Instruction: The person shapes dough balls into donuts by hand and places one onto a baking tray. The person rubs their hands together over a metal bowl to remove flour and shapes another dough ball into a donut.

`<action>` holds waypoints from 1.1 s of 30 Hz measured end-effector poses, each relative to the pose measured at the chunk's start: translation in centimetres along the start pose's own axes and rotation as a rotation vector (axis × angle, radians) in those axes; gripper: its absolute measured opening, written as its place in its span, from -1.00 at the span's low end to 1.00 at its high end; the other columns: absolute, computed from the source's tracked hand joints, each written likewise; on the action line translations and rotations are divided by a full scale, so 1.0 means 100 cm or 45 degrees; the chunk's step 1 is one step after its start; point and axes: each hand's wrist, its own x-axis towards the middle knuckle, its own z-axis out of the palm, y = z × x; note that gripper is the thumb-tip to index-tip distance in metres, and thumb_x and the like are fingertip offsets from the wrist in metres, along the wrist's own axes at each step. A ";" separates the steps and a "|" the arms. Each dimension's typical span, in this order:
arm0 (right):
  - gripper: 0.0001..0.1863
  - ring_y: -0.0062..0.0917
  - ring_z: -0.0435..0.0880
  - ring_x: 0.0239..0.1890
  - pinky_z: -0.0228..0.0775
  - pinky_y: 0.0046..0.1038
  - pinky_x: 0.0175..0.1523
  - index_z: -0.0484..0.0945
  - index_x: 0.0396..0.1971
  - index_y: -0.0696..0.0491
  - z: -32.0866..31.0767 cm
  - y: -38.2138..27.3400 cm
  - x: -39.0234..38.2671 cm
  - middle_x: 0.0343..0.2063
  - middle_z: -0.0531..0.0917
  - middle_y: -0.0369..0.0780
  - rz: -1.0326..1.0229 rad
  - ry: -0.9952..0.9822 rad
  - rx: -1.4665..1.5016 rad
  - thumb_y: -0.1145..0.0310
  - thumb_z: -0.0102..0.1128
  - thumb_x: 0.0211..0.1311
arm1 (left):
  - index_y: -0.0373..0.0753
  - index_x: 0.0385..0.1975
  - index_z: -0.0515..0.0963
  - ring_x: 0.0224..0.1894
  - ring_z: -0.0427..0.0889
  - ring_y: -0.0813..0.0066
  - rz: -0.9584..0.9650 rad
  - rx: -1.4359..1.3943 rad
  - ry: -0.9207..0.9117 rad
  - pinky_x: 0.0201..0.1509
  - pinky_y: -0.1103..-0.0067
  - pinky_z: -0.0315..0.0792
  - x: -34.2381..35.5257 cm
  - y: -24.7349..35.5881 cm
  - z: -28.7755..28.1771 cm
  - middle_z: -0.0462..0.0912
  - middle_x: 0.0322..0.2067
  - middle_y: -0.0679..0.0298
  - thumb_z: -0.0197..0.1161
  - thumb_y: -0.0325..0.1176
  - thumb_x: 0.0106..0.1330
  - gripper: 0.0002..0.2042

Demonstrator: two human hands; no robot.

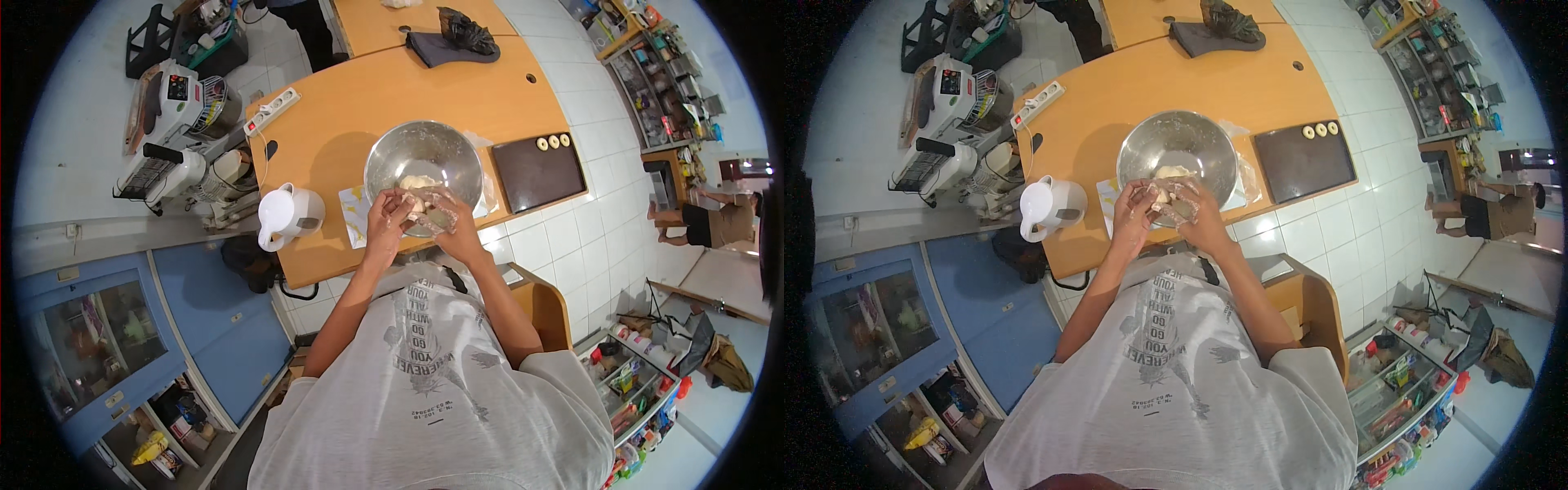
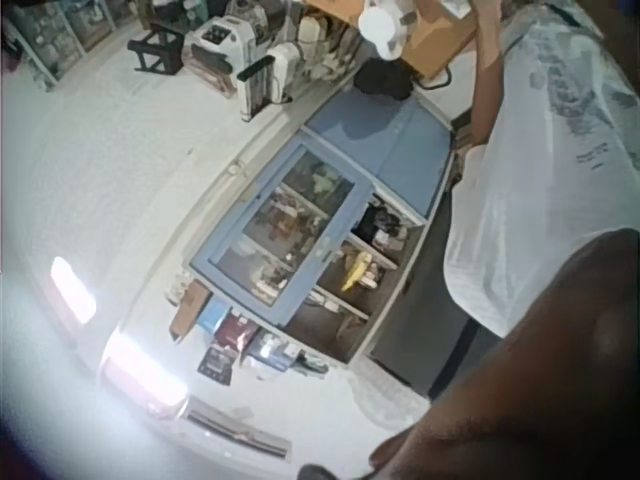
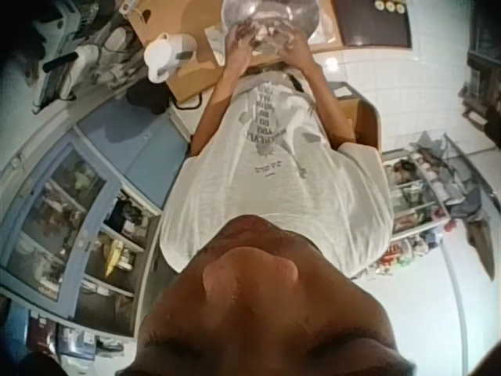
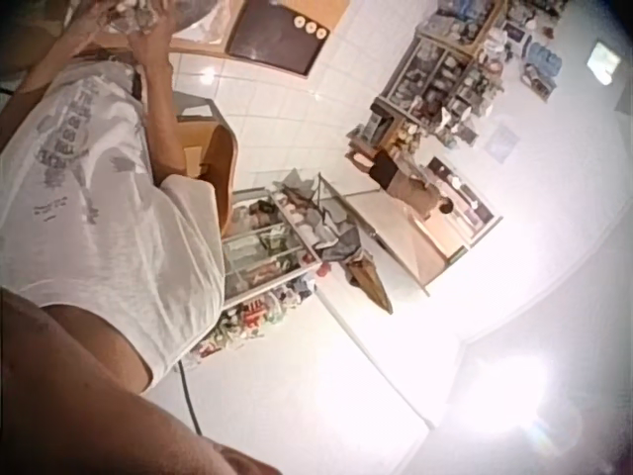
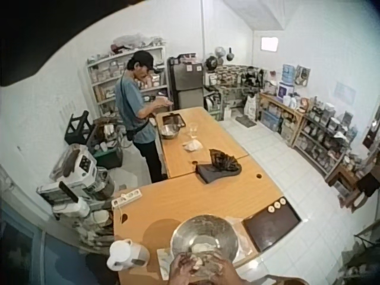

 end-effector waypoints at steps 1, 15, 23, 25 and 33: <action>-0.54 0.01 0.59 0.14 0.44 -0.12 0.26 0.63 0.07 0.12 0.000 -0.001 0.004 0.05 0.64 0.01 -0.009 -0.006 -0.053 0.52 0.39 0.10 | -0.21 0.09 0.44 0.06 0.66 0.45 0.011 0.003 0.004 0.10 0.47 0.63 0.001 -0.001 0.005 0.62 0.04 0.25 0.25 -0.37 0.52 -0.76; -0.54 -0.07 0.27 0.44 0.00 0.18 0.49 0.70 0.10 -0.10 -0.035 0.003 0.027 0.32 0.45 -0.07 -0.383 -0.024 -0.408 0.36 0.39 0.14 | -0.25 0.37 0.35 0.21 0.60 0.36 -0.098 -0.376 -0.054 0.30 0.39 0.53 0.045 -0.005 0.061 0.56 0.23 0.14 -0.07 0.10 0.62 -0.42; -0.42 0.01 -0.06 0.61 -0.32 0.29 0.55 0.44 0.40 -0.06 -0.066 0.025 0.023 0.55 0.13 -0.06 -0.207 0.007 -0.156 0.26 0.24 0.39 | -0.29 0.47 0.23 0.38 0.47 0.31 0.025 -0.386 0.055 0.47 0.44 0.40 0.050 -0.027 0.094 0.40 0.40 0.06 -0.10 -0.15 0.68 -0.51; -0.38 0.00 -0.07 0.62 -0.42 0.27 0.56 0.36 0.45 0.01 -0.073 0.030 0.024 0.54 0.17 -0.06 -0.201 -0.005 -0.146 0.19 0.18 0.44 | -0.26 0.47 0.23 0.38 0.47 0.36 -0.019 -0.493 0.063 0.46 0.46 0.40 0.047 -0.038 0.099 0.40 0.41 0.12 -0.08 -0.19 0.67 -0.52; -0.38 -0.05 -0.15 0.64 -0.65 0.30 0.53 0.24 0.51 0.05 -0.057 0.023 0.056 0.58 0.09 -0.09 -0.135 -0.015 -0.275 0.13 -0.08 0.56 | -0.07 0.55 0.11 0.54 0.18 0.35 -0.237 -0.542 -0.049 0.61 0.32 0.06 0.036 -0.023 0.134 0.18 0.54 0.29 -0.27 0.17 0.64 -0.37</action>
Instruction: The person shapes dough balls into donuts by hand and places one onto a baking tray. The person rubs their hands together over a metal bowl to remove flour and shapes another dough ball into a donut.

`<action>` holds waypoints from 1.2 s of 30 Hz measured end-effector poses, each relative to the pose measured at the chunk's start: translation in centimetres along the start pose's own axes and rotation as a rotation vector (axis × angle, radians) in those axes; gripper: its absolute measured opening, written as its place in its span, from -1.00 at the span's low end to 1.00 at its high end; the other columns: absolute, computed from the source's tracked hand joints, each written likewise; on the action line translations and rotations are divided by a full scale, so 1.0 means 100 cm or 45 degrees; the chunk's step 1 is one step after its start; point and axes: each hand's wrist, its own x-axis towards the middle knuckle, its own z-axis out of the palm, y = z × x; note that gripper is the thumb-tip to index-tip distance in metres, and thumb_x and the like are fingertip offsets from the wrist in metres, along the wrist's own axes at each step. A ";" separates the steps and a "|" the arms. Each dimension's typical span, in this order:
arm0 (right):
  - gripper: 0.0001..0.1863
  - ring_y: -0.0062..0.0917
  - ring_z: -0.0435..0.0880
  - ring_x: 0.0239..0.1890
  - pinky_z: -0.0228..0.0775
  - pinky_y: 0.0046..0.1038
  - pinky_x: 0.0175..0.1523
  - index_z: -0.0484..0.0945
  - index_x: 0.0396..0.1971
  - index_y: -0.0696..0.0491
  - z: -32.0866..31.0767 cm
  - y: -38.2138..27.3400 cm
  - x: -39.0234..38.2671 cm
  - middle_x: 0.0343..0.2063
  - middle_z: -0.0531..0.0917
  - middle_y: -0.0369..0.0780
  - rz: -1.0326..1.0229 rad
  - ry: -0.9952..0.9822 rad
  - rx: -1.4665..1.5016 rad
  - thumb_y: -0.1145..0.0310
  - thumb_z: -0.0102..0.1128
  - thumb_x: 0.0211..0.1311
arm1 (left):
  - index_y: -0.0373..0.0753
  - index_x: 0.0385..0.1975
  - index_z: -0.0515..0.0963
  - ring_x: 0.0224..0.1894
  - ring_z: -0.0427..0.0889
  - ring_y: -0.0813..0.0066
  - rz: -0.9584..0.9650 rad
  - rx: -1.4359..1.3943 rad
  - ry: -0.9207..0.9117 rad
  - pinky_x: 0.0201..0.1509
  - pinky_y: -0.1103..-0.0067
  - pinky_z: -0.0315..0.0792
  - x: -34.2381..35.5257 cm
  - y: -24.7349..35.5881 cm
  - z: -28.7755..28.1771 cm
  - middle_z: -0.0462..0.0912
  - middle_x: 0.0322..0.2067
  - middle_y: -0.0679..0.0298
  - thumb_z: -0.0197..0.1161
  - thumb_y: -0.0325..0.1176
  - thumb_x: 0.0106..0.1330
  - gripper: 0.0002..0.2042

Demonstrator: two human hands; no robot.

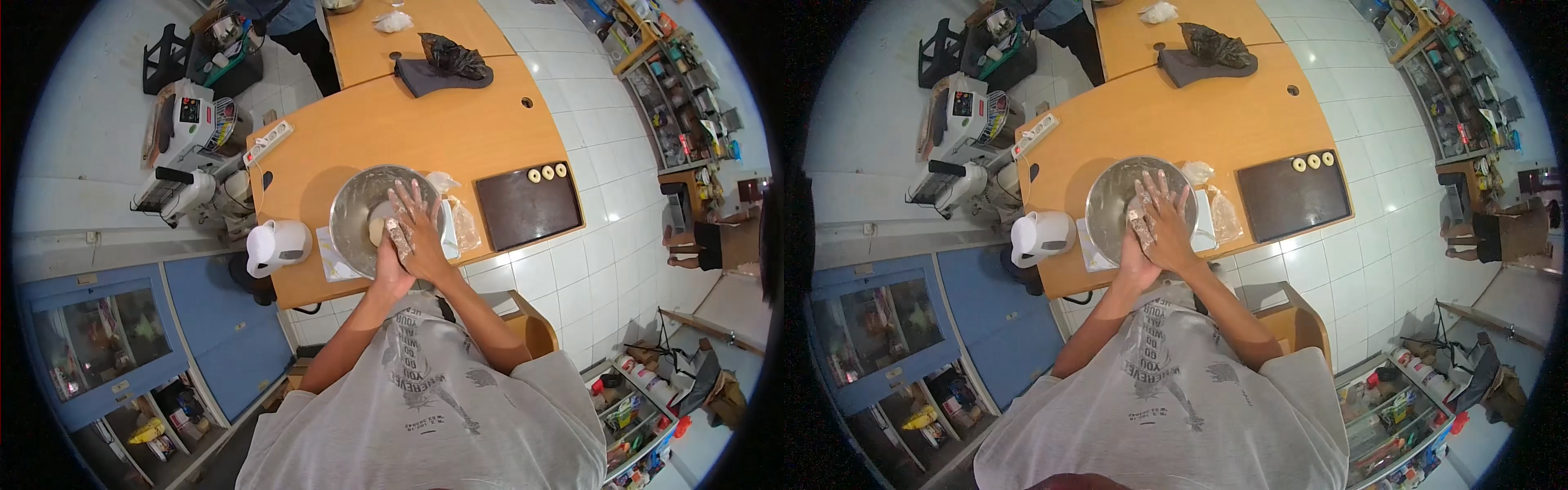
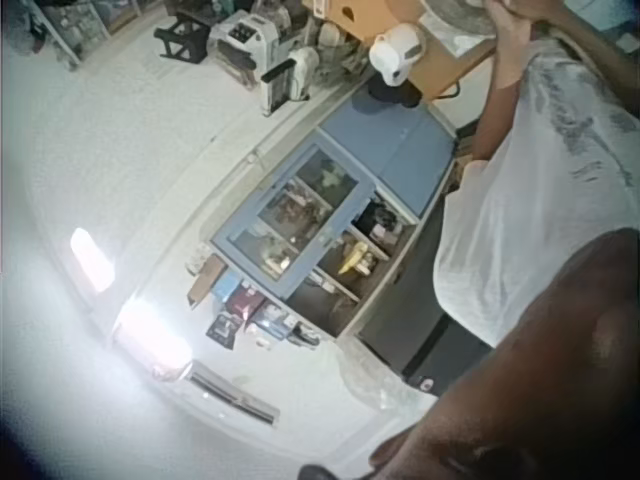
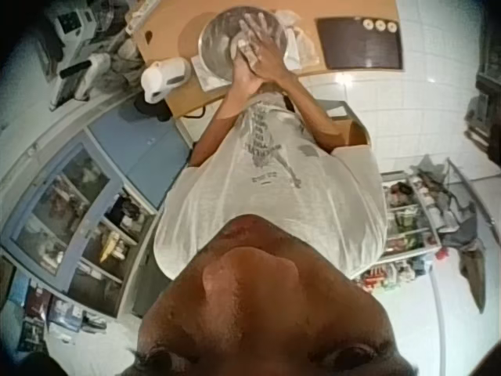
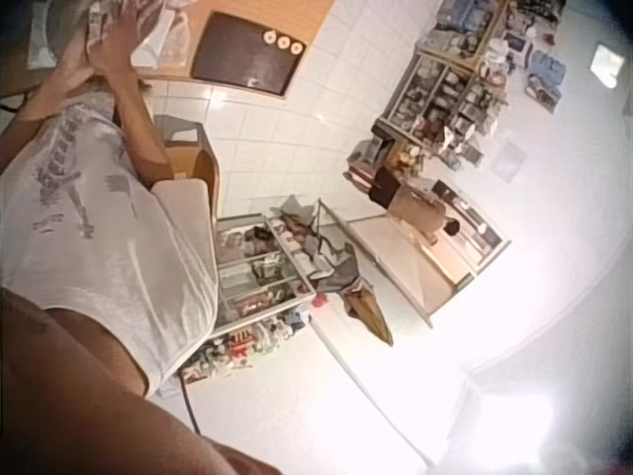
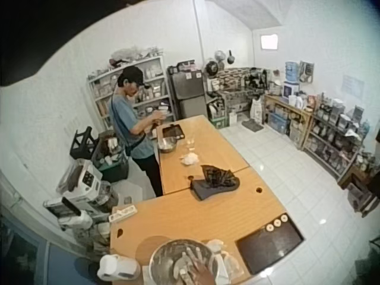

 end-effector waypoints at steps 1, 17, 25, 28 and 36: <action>-0.38 -0.05 -0.15 0.64 -0.65 0.30 0.53 0.24 0.51 0.05 0.008 -0.007 0.002 0.58 0.09 -0.09 -0.005 0.010 -0.003 0.13 -0.08 0.56 | -0.07 0.55 0.11 0.54 0.18 0.35 0.002 0.006 -0.010 0.61 0.32 0.06 0.006 0.009 -0.012 0.18 0.54 0.29 -0.27 0.17 0.64 -0.37; -0.46 0.11 0.42 0.34 0.36 -0.01 0.35 0.57 0.14 0.09 0.084 -0.059 -0.026 0.07 0.64 0.04 0.134 -0.118 0.351 0.60 0.33 0.06 | -0.30 0.47 0.23 0.51 0.26 0.23 -0.072 0.093 -0.061 0.59 0.32 0.18 -0.018 0.119 -0.084 0.38 0.43 0.08 -0.44 0.11 0.67 -0.34; -0.59 0.08 0.60 0.20 0.07 0.06 0.53 0.69 -0.01 0.03 0.124 -0.065 -0.038 0.03 0.71 -0.02 0.171 0.186 0.097 0.54 0.35 0.06 | -0.33 0.38 0.32 0.33 0.50 0.08 -0.298 0.152 -0.044 0.46 0.24 0.39 -0.035 0.122 -0.105 0.42 0.35 -0.13 -0.31 0.06 0.68 -0.40; -0.61 -0.06 0.48 0.36 -0.29 0.24 0.60 0.73 -0.04 -0.05 0.124 -0.071 -0.031 0.09 0.70 -0.08 0.032 0.306 0.032 0.51 0.34 0.07 | -0.29 0.29 0.43 0.17 0.63 0.23 -0.297 0.046 -0.137 0.31 0.36 0.54 -0.030 0.119 -0.118 0.54 0.28 0.03 -0.16 0.01 0.67 -0.49; -0.52 -0.09 0.17 0.57 -0.31 0.22 0.59 0.67 0.21 -0.16 0.093 -0.085 -0.032 0.39 0.49 -0.22 0.056 0.332 -0.050 0.41 0.33 0.26 | -0.48 0.31 0.34 0.29 0.57 0.16 -0.050 0.131 -0.236 0.36 0.40 0.58 -0.026 0.151 -0.101 0.50 0.26 -0.14 -0.09 -0.04 0.65 -0.45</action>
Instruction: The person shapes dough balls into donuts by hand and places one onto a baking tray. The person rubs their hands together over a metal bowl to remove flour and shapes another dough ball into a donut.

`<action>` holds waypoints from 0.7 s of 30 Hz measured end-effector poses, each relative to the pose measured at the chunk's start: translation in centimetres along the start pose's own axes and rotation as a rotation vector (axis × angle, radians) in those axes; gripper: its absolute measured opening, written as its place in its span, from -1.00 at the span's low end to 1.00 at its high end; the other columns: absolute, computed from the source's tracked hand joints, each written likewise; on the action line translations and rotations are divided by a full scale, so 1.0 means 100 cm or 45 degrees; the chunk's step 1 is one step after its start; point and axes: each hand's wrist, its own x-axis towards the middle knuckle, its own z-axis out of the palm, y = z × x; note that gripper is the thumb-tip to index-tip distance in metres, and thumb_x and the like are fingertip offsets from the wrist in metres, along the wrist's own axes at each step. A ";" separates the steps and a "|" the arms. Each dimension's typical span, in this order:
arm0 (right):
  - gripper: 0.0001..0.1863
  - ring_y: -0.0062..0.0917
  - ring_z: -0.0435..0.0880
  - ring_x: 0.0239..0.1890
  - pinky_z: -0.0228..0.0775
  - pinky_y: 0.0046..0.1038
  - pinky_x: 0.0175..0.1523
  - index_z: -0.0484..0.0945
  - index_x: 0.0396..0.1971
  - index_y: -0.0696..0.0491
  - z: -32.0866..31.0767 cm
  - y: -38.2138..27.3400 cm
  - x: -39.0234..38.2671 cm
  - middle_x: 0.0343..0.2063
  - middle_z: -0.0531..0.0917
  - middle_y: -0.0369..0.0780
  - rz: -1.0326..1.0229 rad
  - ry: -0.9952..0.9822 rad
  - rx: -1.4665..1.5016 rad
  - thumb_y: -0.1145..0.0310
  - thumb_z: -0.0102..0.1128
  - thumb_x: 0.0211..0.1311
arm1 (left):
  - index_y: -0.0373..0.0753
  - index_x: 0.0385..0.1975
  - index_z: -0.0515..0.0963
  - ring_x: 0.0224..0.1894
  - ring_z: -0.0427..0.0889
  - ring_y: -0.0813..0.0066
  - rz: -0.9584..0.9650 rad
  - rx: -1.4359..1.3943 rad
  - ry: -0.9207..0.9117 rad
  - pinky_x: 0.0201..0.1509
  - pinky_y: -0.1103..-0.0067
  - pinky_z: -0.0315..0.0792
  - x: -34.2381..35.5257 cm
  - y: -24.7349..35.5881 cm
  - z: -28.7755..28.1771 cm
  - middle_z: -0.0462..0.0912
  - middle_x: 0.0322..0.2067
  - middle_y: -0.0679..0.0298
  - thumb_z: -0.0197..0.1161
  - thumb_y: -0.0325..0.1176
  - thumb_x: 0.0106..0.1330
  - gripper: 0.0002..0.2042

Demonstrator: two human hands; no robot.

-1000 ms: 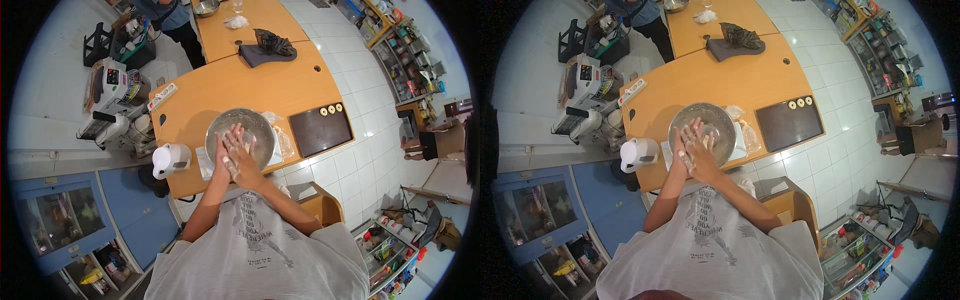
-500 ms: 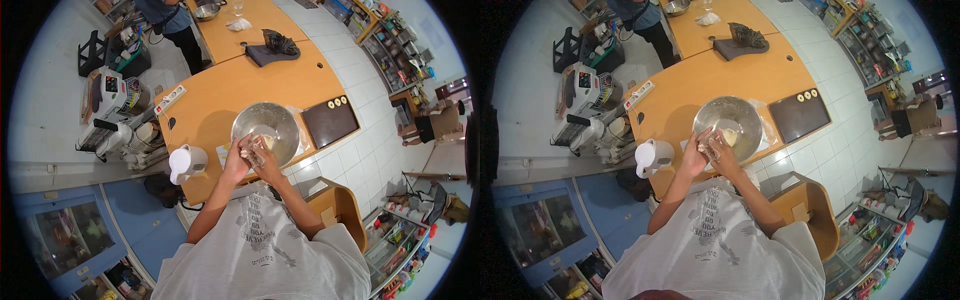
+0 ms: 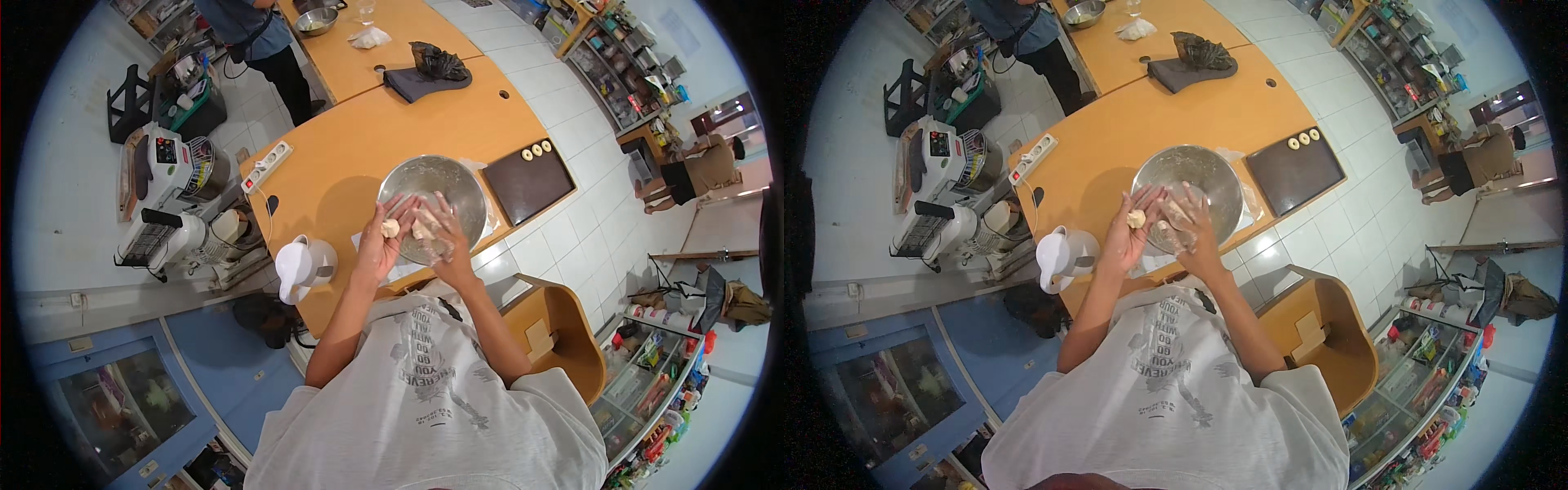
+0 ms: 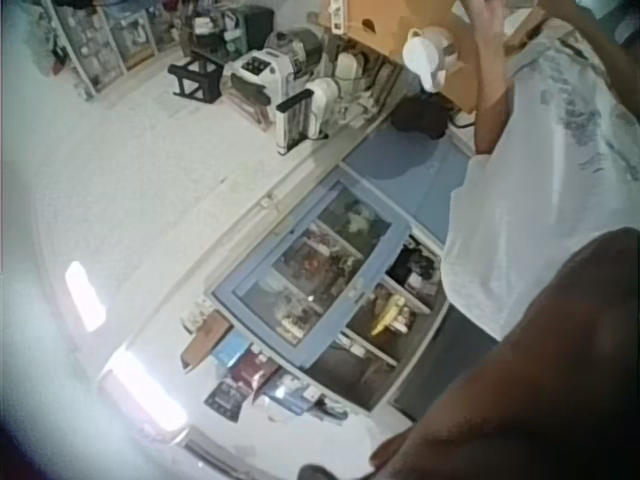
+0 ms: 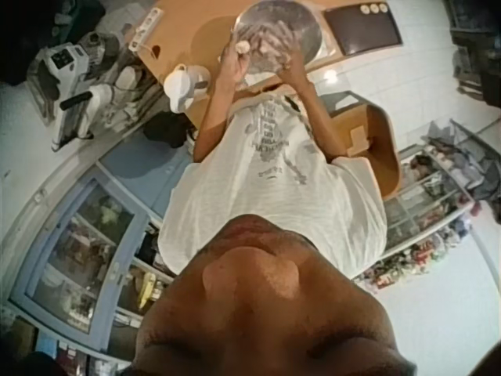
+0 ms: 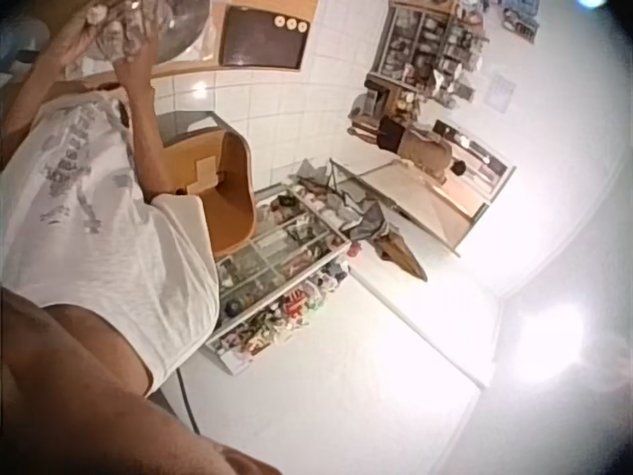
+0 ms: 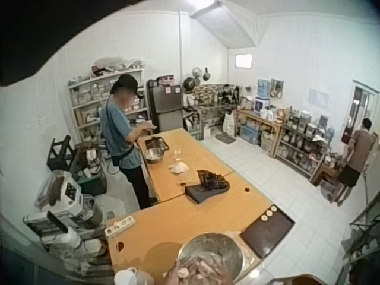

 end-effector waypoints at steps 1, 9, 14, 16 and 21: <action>-0.54 -0.09 0.17 0.57 -0.24 0.15 0.60 0.67 0.20 -0.14 -0.005 -0.008 0.004 0.38 0.50 -0.21 0.030 0.054 0.131 0.42 0.32 0.28 | -0.49 0.31 0.32 0.31 0.54 0.13 0.019 -0.067 -0.031 0.41 0.38 0.53 -0.004 0.008 0.007 0.47 0.29 -0.16 -0.11 -0.06 0.66 -0.45; -0.63 -0.15 0.20 0.56 -0.11 -0.01 0.60 0.69 0.17 -0.06 -0.007 -0.049 0.004 0.33 0.56 -0.21 0.284 0.052 0.833 0.39 0.29 0.38 | -0.36 0.43 0.25 0.42 0.38 0.22 0.044 0.140 -0.176 0.52 0.37 0.31 -0.022 0.009 0.044 0.30 0.46 0.04 -0.34 0.09 0.68 -0.36; -0.61 -0.13 0.30 0.51 -0.19 0.03 0.62 0.68 0.17 -0.09 0.000 -0.056 0.003 0.28 0.61 -0.26 0.096 0.144 0.273 0.43 0.31 0.35 | -0.28 0.49 0.18 0.48 0.25 0.26 0.021 0.064 -0.149 0.59 0.31 0.12 -0.041 0.000 0.061 0.24 0.49 0.09 -0.38 0.21 0.63 -0.28; -0.56 -0.18 0.36 0.49 -0.25 0.07 0.62 0.69 0.14 -0.10 0.000 -0.046 0.004 0.24 0.64 -0.27 -0.027 0.178 0.083 0.48 0.38 0.26 | -0.26 0.51 0.15 0.49 0.24 0.26 0.001 0.072 -0.128 0.60 0.31 0.08 -0.044 -0.003 0.060 0.24 0.49 0.12 -0.39 0.23 0.62 -0.27; -0.72 -0.21 0.58 0.33 -0.35 0.08 0.64 0.79 -0.20 0.00 -0.006 -0.034 0.014 -0.03 0.79 -0.26 0.032 0.254 0.310 0.65 0.25 0.18 | -0.22 0.52 0.14 0.44 0.31 0.29 -0.160 0.050 -0.270 0.57 0.32 0.12 -0.041 -0.007 0.040 0.38 0.36 0.16 -0.38 0.24 0.62 -0.27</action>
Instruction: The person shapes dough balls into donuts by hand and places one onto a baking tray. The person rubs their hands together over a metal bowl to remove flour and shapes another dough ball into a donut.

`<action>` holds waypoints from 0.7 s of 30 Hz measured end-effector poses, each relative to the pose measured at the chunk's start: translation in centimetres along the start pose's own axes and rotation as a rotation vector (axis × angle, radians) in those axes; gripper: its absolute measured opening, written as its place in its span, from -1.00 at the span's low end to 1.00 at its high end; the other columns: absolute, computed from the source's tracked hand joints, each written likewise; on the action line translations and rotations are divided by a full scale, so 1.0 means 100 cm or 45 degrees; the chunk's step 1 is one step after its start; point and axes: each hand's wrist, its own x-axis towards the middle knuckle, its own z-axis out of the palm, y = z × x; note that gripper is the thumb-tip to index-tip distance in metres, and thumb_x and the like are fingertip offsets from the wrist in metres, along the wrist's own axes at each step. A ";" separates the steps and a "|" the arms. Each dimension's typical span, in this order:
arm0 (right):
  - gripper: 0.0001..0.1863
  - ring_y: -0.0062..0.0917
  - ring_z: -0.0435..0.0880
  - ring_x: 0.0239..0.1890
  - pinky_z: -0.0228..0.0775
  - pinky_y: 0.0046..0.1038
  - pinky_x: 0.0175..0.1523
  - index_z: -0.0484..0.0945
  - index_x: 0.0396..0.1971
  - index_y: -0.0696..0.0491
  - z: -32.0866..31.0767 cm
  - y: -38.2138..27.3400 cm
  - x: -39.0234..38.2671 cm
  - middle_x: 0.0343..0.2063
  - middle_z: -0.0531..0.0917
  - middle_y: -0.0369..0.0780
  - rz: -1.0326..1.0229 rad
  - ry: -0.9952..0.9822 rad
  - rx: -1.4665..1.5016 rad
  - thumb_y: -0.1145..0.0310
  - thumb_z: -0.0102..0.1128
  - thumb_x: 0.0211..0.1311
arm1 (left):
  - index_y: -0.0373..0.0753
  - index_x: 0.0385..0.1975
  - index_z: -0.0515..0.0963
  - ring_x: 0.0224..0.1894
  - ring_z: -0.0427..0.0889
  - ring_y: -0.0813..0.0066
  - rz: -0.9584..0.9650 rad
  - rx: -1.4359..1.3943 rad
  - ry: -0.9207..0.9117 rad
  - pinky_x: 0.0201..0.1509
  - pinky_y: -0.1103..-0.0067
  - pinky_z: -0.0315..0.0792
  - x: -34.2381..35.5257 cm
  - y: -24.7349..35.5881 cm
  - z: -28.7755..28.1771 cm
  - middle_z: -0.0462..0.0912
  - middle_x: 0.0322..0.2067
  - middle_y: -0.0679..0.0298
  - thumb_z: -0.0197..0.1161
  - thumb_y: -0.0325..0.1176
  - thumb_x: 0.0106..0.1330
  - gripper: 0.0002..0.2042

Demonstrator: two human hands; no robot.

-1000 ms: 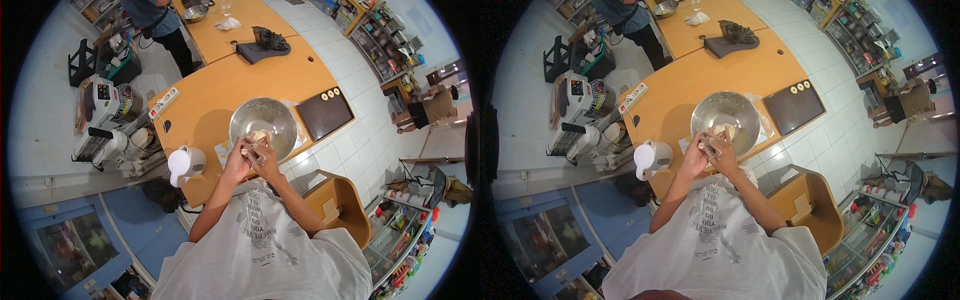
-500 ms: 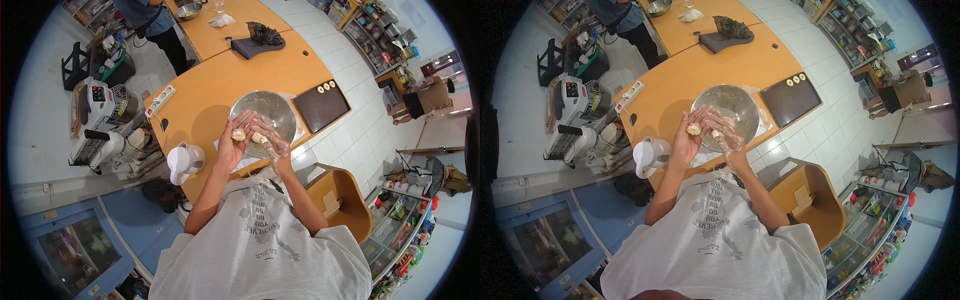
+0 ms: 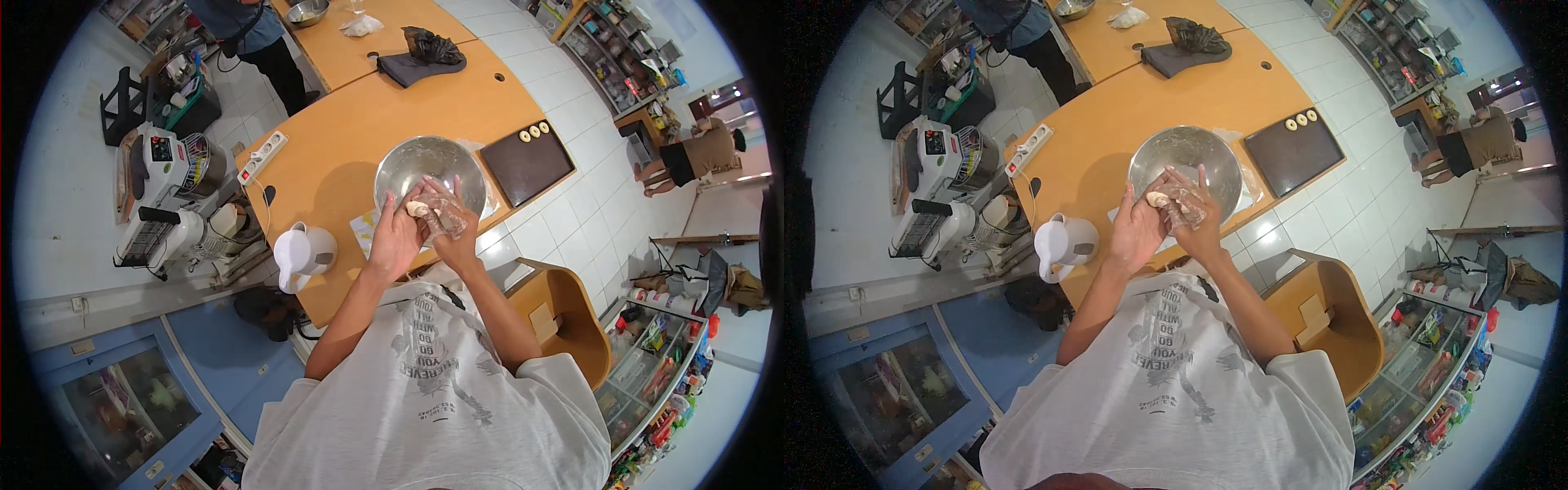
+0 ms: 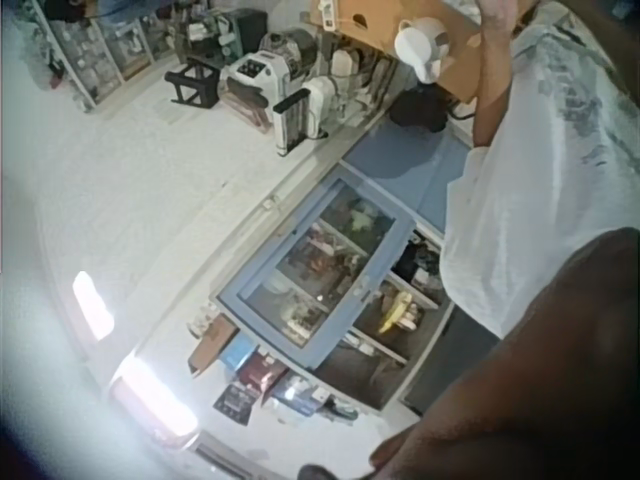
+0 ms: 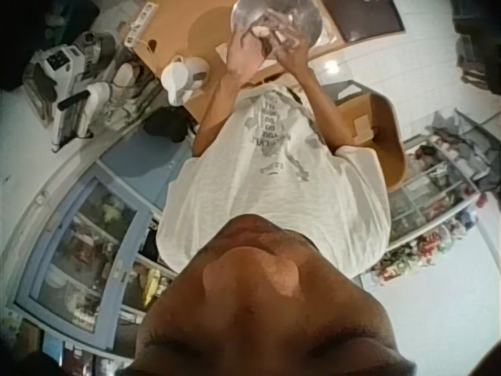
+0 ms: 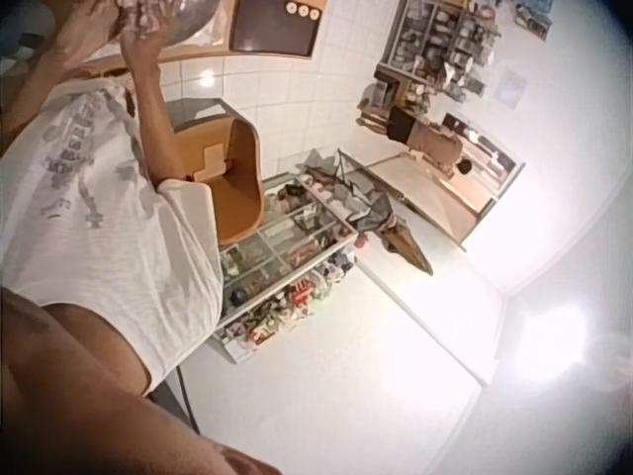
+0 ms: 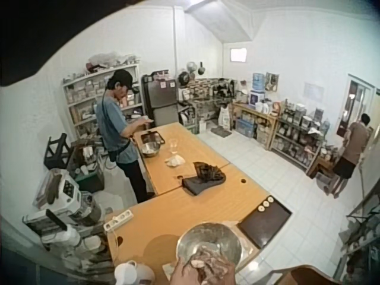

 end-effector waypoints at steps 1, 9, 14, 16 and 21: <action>-0.72 -0.21 0.58 0.33 -0.35 0.08 0.64 0.79 -0.20 0.00 0.003 -0.001 -0.001 -0.03 0.79 -0.26 0.003 0.003 -0.002 0.65 0.25 0.18 | -0.22 0.52 0.15 0.43 0.33 0.29 -0.040 -0.013 -0.042 0.56 0.32 0.15 0.001 0.001 0.002 0.39 0.35 0.14 -0.36 0.24 0.62 -0.28; -0.52 -0.04 -0.05 0.62 -0.53 0.25 0.57 0.59 0.29 -0.10 0.023 -0.021 -0.029 0.51 0.29 -0.15 -0.142 -0.293 -0.636 0.26 0.28 0.38 | -0.25 0.51 0.13 0.52 0.24 0.16 0.317 0.061 0.111 0.57 0.31 0.24 0.015 0.014 -0.006 0.22 0.50 0.01 -0.17 0.00 0.67 -0.42; -0.41 0.01 -0.12 0.63 -0.56 0.23 0.57 0.37 0.45 0.02 0.014 -0.022 -0.020 0.58 0.08 -0.03 -0.165 -0.052 -0.409 0.25 0.15 0.46 | -0.24 0.50 0.17 0.47 0.34 0.19 0.279 0.114 0.043 0.54 0.33 0.31 0.012 -0.002 -0.008 0.32 0.43 -0.02 -0.06 -0.17 0.66 -0.49; -0.32 0.04 -0.19 0.63 -0.64 0.25 0.55 0.13 0.57 0.01 0.009 -0.021 -0.009 0.60 -0.01 -0.04 -0.125 -0.072 -0.489 0.14 -0.03 0.54 | -0.21 0.49 0.22 0.47 0.34 0.27 0.261 0.089 0.046 0.53 0.33 0.32 0.011 -0.015 -0.008 0.36 0.42 0.12 -0.07 -0.13 0.66 -0.50; -0.29 -0.03 -0.31 0.65 -0.75 0.29 0.52 0.05 0.59 0.02 0.024 -0.029 0.006 0.63 -0.14 -0.08 0.020 -0.194 -0.739 0.00 -0.21 0.59 | -0.10 0.56 0.11 0.58 0.10 0.43 0.099 -0.129 0.090 0.58 0.33 0.14 0.006 -0.023 0.008 0.17 0.54 0.33 -0.22 0.07 0.67 -0.41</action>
